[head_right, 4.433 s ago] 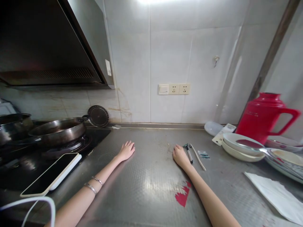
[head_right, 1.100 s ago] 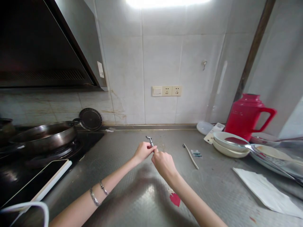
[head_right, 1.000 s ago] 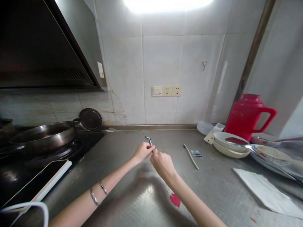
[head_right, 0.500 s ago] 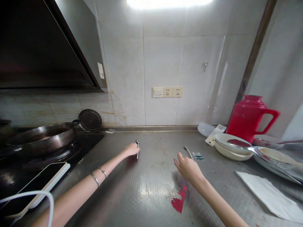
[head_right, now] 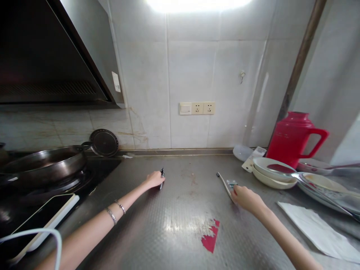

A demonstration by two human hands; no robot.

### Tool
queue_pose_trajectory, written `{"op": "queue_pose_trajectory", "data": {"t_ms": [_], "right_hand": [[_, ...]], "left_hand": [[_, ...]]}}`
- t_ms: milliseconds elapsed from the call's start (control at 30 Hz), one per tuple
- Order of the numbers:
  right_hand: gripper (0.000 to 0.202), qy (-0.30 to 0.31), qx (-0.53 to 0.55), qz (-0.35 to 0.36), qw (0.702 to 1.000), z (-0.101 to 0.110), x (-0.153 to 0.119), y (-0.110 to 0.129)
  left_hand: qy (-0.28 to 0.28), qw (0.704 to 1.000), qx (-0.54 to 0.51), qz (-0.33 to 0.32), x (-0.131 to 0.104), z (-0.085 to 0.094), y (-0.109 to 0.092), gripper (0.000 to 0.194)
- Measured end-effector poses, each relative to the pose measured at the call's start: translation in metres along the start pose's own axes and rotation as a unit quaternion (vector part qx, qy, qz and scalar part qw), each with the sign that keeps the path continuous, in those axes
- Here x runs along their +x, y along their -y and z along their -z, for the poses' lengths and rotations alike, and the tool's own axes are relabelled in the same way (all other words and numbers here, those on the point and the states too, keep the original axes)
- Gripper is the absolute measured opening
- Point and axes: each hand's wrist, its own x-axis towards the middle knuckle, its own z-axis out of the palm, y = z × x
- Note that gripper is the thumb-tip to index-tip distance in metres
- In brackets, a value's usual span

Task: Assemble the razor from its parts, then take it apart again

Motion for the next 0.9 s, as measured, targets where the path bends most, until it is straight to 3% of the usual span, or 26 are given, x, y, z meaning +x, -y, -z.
{"op": "queue_pose_trajectory", "data": {"t_ms": [200,433,667,767,900], "right_hand": [[0.039,0.016,-0.01,-0.003,1.0,-0.002,0.0,0.0],[0.036,0.027,-0.04,0.029,0.998,-0.007,0.001,0.014],[0.037,0.032,-0.049,0.08,0.995,-0.004,0.001,0.022],[0.037,0.013,-0.05,0.103,0.993,-0.002,0.0,0.036],[0.039,-0.019,-0.047,0.122,0.991,0.001,-0.006,0.081]], "left_hand": [[-0.02,1.0,-0.002,0.002,-0.003,-0.004,0.001,0.031],[-0.048,0.999,-0.013,0.006,-0.012,0.001,0.002,0.044],[-0.059,0.998,-0.006,0.009,-0.027,0.0,0.001,0.038],[-0.074,0.997,0.011,0.009,-0.03,0.001,0.0,0.043],[-0.097,0.995,0.019,0.022,-0.03,0.006,0.003,0.05]]}}
